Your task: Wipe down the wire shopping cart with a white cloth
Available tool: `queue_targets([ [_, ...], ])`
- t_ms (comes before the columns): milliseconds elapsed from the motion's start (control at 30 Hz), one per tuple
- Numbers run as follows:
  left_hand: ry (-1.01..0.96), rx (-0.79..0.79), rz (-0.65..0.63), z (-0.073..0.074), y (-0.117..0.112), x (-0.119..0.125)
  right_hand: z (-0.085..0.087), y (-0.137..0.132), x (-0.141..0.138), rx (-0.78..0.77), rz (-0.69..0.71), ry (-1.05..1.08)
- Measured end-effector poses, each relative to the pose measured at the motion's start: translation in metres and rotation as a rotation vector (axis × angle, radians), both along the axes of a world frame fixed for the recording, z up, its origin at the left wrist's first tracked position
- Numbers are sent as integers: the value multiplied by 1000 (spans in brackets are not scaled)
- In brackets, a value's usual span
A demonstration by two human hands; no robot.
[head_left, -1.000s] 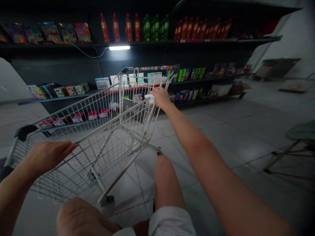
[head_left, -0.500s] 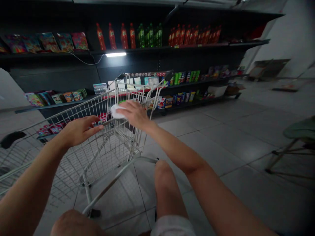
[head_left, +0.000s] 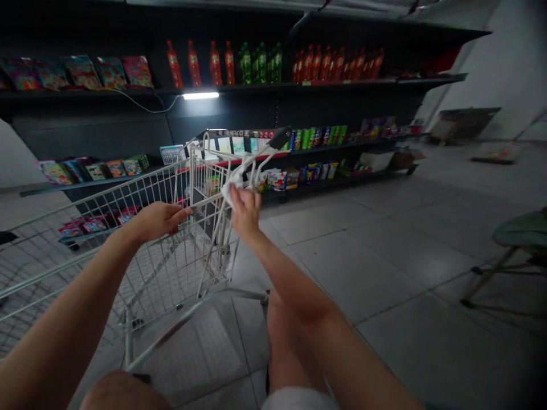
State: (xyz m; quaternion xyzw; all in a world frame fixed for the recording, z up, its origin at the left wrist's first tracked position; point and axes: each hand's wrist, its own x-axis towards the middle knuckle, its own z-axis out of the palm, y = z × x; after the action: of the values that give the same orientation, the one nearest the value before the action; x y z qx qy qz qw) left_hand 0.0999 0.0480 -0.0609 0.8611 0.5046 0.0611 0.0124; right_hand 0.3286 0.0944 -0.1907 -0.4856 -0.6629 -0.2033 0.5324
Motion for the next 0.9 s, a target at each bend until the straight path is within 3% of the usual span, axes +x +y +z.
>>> queue_targets([
  [100,10,51,27,-1,-6,-9,-68,-16,-24,-140,209,-179],
  [167,20,52,63,-2,-10,-15,-89,-24,-21,-194,393,-335],
  [200,21,49,79,-2,-12,-18,-89,-27,-14,-177,447,-368],
  [267,19,52,104,-2,-14,-25,-64,-29,4,-42,399,-271],
  [333,14,62,112,-2,-17,-31,-20,-26,19,143,167,-15],
  [400,13,68,108,-3,-20,-35,22,-18,24,196,-25,165],
  [467,14,69,106,-3,-24,-38,37,-9,13,142,-86,185],
  [500,16,70,110,-3,-26,-39,30,-5,2,97,-72,152],
  [567,18,69,117,-2,-30,-41,-12,-5,-23,-2,3,64],
  [700,-3,68,127,-3,-35,-43,-157,-29,-66,-246,205,-103],
  [767,-2,73,142,-4,-36,-43,-219,-48,-77,-289,303,-169],
  [833,3,80,154,-4,-37,-42,-251,-66,-80,-291,356,-197],
  [900,4,89,155,-4,-37,-41,-248,-75,-78,-272,399,-192],
])
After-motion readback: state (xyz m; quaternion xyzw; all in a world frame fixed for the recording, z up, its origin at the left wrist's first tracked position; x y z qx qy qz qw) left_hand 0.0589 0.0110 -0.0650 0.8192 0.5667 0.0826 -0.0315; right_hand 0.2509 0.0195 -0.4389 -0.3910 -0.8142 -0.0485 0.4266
